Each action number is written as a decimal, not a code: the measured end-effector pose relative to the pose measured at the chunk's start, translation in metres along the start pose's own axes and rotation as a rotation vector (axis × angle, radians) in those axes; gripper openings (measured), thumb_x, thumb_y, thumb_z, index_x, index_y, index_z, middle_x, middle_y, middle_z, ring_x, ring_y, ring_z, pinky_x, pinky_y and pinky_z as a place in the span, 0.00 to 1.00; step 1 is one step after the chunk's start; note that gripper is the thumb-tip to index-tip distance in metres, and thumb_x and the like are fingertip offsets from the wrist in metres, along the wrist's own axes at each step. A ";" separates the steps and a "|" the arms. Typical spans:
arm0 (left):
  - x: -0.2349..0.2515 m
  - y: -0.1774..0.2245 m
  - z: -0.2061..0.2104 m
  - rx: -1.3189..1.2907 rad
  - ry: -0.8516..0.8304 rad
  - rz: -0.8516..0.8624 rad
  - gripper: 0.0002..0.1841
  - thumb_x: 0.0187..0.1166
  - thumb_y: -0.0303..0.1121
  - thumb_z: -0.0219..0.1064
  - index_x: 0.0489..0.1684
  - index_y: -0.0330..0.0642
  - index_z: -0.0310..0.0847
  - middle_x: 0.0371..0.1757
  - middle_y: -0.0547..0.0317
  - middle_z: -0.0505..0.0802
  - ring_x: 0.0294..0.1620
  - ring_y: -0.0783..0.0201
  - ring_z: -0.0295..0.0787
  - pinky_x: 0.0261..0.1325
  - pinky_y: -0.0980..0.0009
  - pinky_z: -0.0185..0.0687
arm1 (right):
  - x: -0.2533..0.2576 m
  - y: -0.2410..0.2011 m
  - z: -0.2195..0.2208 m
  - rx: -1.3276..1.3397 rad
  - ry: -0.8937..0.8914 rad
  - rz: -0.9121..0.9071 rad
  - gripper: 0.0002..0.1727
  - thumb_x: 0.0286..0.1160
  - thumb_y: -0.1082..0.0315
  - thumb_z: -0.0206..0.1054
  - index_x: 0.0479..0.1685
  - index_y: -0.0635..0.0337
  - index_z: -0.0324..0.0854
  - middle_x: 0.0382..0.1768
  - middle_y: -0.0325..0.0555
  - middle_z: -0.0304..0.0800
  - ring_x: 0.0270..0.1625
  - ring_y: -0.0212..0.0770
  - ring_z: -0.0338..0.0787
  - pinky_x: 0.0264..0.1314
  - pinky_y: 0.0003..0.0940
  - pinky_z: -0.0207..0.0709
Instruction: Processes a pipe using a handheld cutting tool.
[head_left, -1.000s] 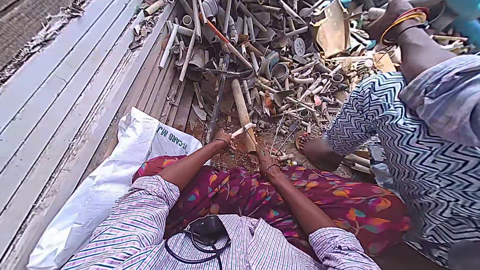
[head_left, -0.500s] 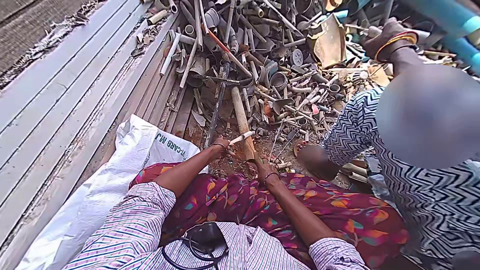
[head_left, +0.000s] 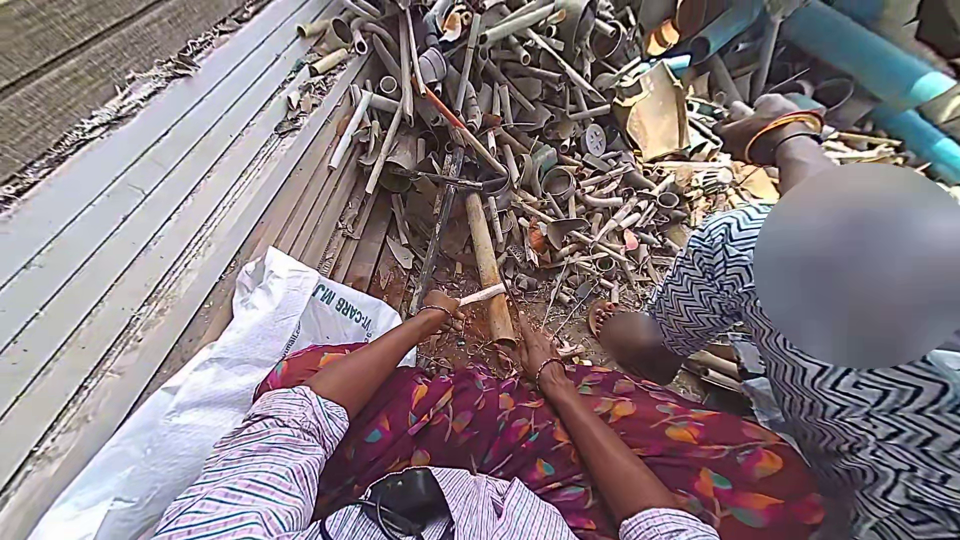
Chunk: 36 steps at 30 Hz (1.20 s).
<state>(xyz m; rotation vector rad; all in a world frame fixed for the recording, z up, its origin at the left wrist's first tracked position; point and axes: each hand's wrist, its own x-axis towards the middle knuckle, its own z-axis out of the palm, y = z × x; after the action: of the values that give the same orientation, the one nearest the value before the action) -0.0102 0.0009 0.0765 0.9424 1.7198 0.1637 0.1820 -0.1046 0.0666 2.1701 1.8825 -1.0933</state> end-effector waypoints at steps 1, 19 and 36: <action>0.004 -0.002 -0.001 0.058 0.013 0.054 0.19 0.92 0.37 0.58 0.74 0.35 0.73 0.53 0.43 0.91 0.36 0.58 0.91 0.42 0.63 0.88 | 0.002 0.000 0.003 -0.014 -0.014 0.001 0.39 0.91 0.68 0.52 0.98 0.51 0.37 0.81 0.72 0.70 0.80 0.69 0.76 0.81 0.59 0.68; -0.018 0.015 0.008 1.103 0.130 0.511 0.18 0.88 0.21 0.50 0.68 0.26 0.80 0.72 0.29 0.82 0.67 0.32 0.85 0.67 0.40 0.79 | 0.011 0.001 0.009 -0.090 -0.075 -0.016 0.38 0.90 0.66 0.54 0.98 0.50 0.42 0.81 0.72 0.69 0.75 0.69 0.80 0.77 0.60 0.71; -0.019 0.023 0.003 1.092 0.166 0.547 0.17 0.90 0.24 0.52 0.66 0.26 0.81 0.67 0.29 0.86 0.66 0.33 0.86 0.67 0.40 0.79 | 0.003 0.011 0.001 0.139 0.152 0.055 0.33 0.92 0.68 0.48 0.95 0.64 0.45 0.74 0.72 0.78 0.75 0.66 0.82 0.80 0.55 0.70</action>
<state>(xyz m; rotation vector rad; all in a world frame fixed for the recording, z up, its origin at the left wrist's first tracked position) 0.0052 0.0026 0.1019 2.2415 1.6166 -0.4052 0.1912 -0.1050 0.0595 2.4298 1.8429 -1.1097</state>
